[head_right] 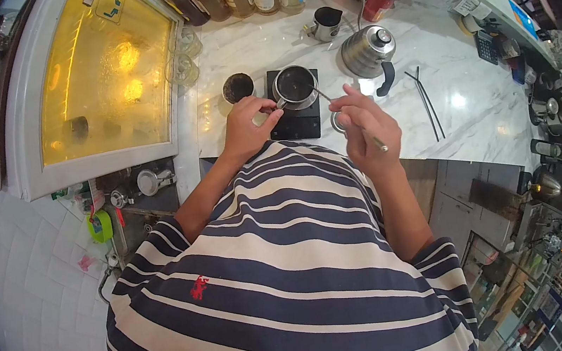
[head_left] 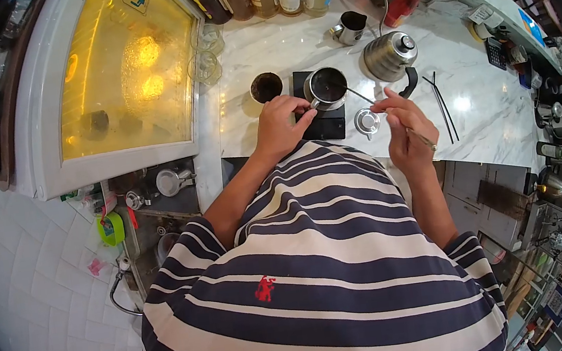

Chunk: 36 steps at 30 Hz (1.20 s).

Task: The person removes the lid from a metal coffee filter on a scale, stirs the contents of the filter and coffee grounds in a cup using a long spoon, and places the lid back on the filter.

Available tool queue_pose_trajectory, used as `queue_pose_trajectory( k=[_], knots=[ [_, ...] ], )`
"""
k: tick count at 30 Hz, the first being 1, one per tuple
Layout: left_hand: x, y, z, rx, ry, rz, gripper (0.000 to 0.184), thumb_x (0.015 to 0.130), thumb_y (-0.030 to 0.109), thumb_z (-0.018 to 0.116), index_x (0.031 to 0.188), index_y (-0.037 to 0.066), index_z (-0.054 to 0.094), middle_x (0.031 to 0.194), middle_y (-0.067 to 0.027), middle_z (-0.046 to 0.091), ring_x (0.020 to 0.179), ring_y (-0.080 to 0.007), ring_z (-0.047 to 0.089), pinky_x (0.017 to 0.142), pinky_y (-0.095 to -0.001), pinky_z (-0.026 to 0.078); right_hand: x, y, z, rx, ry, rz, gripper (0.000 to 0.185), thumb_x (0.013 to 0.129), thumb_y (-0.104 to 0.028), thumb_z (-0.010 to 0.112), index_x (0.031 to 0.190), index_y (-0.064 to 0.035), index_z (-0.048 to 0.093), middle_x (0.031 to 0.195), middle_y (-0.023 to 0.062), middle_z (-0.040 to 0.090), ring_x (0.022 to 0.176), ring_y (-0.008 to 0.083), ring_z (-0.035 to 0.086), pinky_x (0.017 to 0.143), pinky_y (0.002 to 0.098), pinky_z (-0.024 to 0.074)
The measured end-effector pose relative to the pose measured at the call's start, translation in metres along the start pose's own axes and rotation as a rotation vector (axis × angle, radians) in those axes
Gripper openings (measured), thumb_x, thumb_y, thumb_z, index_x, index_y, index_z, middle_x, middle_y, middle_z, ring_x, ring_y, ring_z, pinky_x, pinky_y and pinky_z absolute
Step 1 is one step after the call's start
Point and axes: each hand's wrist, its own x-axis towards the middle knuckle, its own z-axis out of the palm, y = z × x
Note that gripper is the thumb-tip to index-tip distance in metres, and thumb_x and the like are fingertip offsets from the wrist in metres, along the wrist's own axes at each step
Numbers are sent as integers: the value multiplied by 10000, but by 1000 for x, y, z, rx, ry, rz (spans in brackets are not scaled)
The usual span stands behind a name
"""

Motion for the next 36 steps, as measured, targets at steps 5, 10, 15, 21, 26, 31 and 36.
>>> queue_pose_trajectory(
  k=[5,10,15,21,26,31,36],
  knots=[
    [0,3,1,5,-2,-8,165,823,149,823,912,49,727,852,-83,706,814,-263,664,767,-371,486,3,2,9,-3,12,31,37,952,29,641,933,31,609,932,157,738,864,312,740,993,470,576],
    [-1,1,0,11,8,3,168,817,149,826,910,49,729,850,-81,705,821,-274,656,778,-382,489,0,2,0,-16,35,11,47,948,44,641,962,28,599,926,161,734,847,300,735,1001,483,573],
    [-2,2,1,12,7,-2,174,812,147,828,913,44,731,856,-88,708,849,-286,641,799,-394,495,1,-6,10,-11,7,-11,66,937,61,651,957,28,597,924,160,728,837,294,729,989,493,580],
    [-2,-2,0,56,60,97,174,802,142,829,904,46,725,868,-84,708,929,-303,612,851,-401,487,-1,0,3,-42,40,-3,38,953,55,629,953,28,602,911,167,729,846,297,733,1001,502,569],
    [-3,-6,3,66,60,110,178,799,144,827,899,47,718,891,-86,711,940,-309,610,867,-412,484,-3,-9,9,-13,13,-20,51,941,56,650,955,35,606,917,167,728,839,298,732,999,504,572],
    [-4,-1,4,47,44,72,182,803,152,827,905,47,718,893,-92,710,950,-314,613,882,-415,485,0,-2,7,-26,39,15,45,941,55,650,957,40,611,909,161,727,830,298,731,1012,509,564],
    [-3,-3,2,69,59,82,179,806,153,826,902,46,720,894,-95,709,957,-316,613,890,-412,486,-8,-3,6,8,40,-21,34,946,52,642,951,33,614,915,161,731,834,296,733,1020,506,558]
  ],
)
